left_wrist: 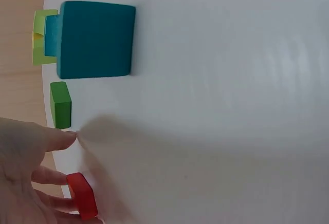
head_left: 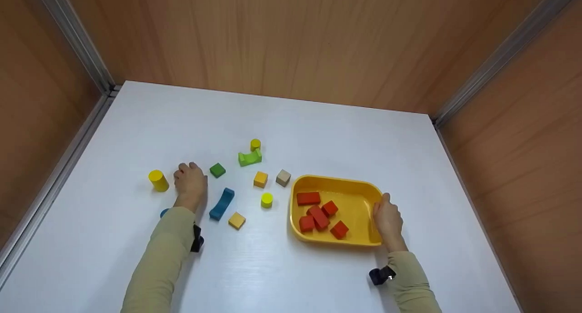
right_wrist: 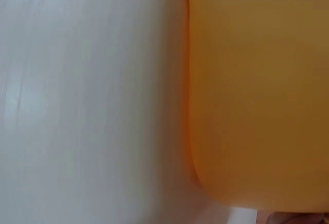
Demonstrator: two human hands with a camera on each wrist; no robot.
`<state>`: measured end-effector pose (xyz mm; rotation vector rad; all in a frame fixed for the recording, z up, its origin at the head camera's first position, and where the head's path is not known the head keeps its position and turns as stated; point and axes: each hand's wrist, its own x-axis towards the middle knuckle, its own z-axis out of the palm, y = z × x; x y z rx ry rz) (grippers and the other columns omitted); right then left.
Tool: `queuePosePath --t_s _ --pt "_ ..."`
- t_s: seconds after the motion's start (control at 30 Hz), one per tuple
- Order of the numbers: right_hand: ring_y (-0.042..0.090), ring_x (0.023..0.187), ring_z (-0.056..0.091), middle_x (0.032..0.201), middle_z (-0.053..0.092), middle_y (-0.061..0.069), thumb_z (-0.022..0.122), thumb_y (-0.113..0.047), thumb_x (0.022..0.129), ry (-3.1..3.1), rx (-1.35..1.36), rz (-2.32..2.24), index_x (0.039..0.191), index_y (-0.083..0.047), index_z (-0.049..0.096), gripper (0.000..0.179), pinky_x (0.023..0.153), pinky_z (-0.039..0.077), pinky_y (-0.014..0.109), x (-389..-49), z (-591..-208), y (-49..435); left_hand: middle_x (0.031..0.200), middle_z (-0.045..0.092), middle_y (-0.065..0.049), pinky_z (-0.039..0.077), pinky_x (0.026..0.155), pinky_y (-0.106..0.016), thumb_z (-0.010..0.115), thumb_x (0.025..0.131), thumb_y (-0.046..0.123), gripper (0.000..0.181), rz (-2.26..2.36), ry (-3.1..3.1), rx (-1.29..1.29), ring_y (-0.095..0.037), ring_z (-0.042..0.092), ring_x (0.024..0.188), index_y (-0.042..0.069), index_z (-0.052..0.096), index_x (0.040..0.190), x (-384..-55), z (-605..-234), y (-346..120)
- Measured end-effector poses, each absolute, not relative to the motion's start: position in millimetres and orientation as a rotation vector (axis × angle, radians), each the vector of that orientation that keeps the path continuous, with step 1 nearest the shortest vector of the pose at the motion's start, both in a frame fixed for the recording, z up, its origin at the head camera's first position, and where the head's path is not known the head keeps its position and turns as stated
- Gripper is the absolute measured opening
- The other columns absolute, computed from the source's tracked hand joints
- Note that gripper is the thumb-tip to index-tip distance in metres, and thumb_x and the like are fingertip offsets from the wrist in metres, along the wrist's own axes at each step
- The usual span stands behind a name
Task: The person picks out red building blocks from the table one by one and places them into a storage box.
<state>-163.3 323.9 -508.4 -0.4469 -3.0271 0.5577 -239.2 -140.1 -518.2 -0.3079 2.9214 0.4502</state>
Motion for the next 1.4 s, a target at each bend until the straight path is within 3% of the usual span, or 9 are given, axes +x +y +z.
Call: queuePosePath --t_s 0.23,0.4,0.73,0.87,1.13,1.4 --pt "0.025 0.05 0.048 0.066 0.052 0.017 0.043 -0.013 0.091 -3.032 -0.479 0.574 0.103 0.003 0.038 0.021 0.041 0.039 0.035 -165 -508 324 0.107 0.036 -0.04 0.041 0.085 -0.047 0.039 0.089 -0.007 0.029 0.402 2.984 -0.209 -0.045 0.042 0.092 -0.025 0.038 0.112 -237 -519 -142" --pt "0.025 0.05 0.048 0.066 0.052 0.018 0.043 -0.012 0.09 -3.032 -0.469 0.587 0.102 0.004 0.038 0.021 0.041 0.039 0.035 -165 -508 324 0.106 0.037 -0.038 0.043 0.083 -0.044 0.043 0.086 -0.012 0.029 0.414 3.012 -0.178 -0.043 0.042 0.093 -0.024 0.041 0.112 -238 -524 -144" --pt "0.023 0.047 0.048 0.062 0.051 0.015 0.042 -0.011 0.091 -3.028 -0.433 0.568 0.1 0.004 0.038 0.018 0.038 0.037 0.031 -165 -509 324 0.108 0.039 -0.036 0.045 0.081 -0.047 0.045 0.083 -0.017 0.029 0.584 3.04 -0.235 -0.043 0.042 0.098 -0.023 0.043 0.111 -234 -523 -142" --pt "0.025 0.05 0.05 0.065 0.053 0.017 0.043 -0.012 0.09 -3.017 -0.446 0.559 0.102 0.004 0.039 0.02 0.04 0.039 0.034 -165 -509 323 0.111 0.037 -0.036 0.044 0.083 -0.046 0.047 0.082 -0.016 0.033 0.579 3.037 -0.247 -0.043 0.042 0.1 -0.022 0.042 0.114 -233 -520 -138" --pt "0.025 0.05 0.049 0.066 0.053 0.018 0.044 -0.011 0.09 -3.024 -0.451 0.572 0.101 0.003 0.038 0.019 0.041 0.04 0.036 -166 -509 325 0.112 0.037 -0.03 0.044 0.084 -0.042 0.057 0.079 -0.008 0.044 0.531 3.027 -0.255 -0.036 0.042 0.099 -0.015 0.042 0.12 -236 -517 -127" --pt "0.025 0.05 0.048 0.066 0.052 0.016 0.043 -0.012 0.09 -3.021 -0.482 0.579 0.1 0.001 0.037 0.017 0.041 0.039 0.034 -166 -507 323 0.106 0.044 -0.026 0.048 0.077 -0.041 0.051 0.083 -0.007 0.03 0.737 3.117 -0.178 -0.035 0.047 0.099 -0.016 0.048 0.112 -220 -488 -106"
